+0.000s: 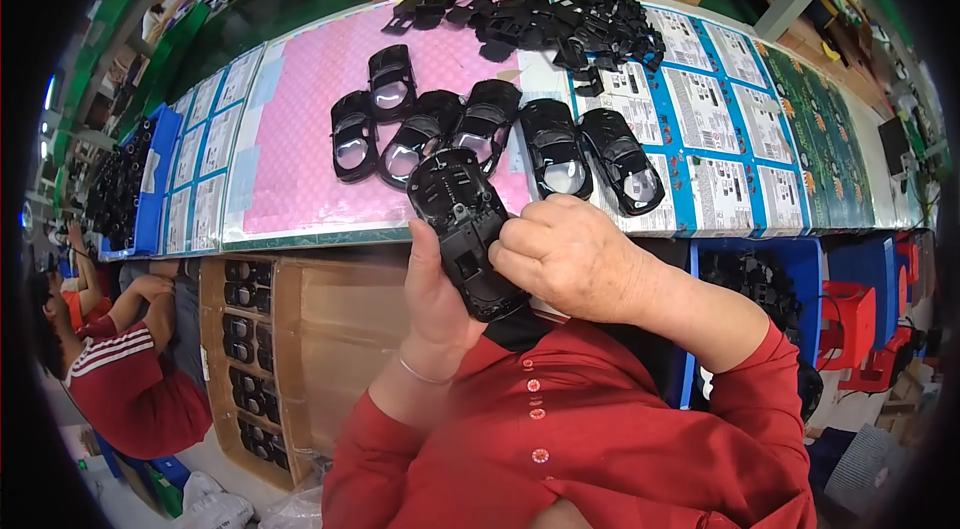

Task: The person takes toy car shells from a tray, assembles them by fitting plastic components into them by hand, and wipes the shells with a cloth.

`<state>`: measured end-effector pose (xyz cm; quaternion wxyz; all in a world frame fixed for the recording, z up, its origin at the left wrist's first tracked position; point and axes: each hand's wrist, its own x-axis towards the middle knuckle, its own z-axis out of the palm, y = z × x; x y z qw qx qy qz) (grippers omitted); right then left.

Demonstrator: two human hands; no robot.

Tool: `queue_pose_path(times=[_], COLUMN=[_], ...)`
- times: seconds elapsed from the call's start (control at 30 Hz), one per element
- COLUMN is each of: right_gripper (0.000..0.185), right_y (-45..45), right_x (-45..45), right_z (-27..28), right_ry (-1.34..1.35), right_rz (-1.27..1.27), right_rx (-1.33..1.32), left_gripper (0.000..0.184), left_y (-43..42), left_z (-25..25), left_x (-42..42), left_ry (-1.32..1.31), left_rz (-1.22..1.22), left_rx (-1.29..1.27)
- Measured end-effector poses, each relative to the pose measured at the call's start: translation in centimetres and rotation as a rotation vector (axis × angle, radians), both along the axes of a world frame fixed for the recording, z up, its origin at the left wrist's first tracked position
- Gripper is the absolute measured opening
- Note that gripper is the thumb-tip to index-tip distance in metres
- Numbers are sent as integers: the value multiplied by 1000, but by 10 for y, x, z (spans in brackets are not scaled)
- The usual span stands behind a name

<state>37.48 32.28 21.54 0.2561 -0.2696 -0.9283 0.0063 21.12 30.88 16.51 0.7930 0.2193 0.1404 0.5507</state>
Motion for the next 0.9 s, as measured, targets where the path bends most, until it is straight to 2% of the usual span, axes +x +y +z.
queue_pose_path(times=[0.07, 0.13, 0.17, 0.2, 0.27, 0.3, 0.33, 0.4, 0.47, 0.57, 0.73, 0.83, 0.9], right_gripper=[7, 11, 13, 13, 15, 18, 18, 21, 19, 12, 15, 21, 26], right_y=[-2, -3, -3, -4, -6, -7, -8, -11, -9, -12, -17, -19, -16], right_x=[0, 0, 0, 0, -2, -3, -3, -2, -3, -5, -9, -10, -7], right_z=[-1, -3, -6, -9, -15, -16, -15, -12, -16, -15, -18, -18, -30], right_ry=[-19, -15, 54, 55, 281, 367, 369, 494, 549, 416, 358, 687, 898], right_rz=[4, -5, -5, -2, -26, -31, -31, -98, -87, -103, -102, -128, -135], right_rx=[-3, -61, -117, -109, -259, -310, -305, -508, -434, -219, -149, -558, -809], left_gripper=[64, 58, 50, 50, 42, 41, 41, 43, 45, 47, 47, 48, 51], left_y=[-3, -6, -6, -6, -5, -7, -7, -7, -9, -11, -12, -12, -14], left_z=[1, -1, -10, -11, -8, -2, 2, 7, 8, 13, 11, 11, 20], left_x=[1, -1, -3, -4, -5, -4, -3, -1, -2, -1, -4, -4, -3], left_ry=[18, 148, 112, 113, 93, 141, 143, 259, 267, 273, 327, 337, 364], left_rz=[11, 64, 92, 95, 104, 155, 154, 207, 203, 194, 207, 234, 169], left_rx=[11, 3, -23, -15, 92, 51, 56, 96, 105, 116, 159, 177, 178])
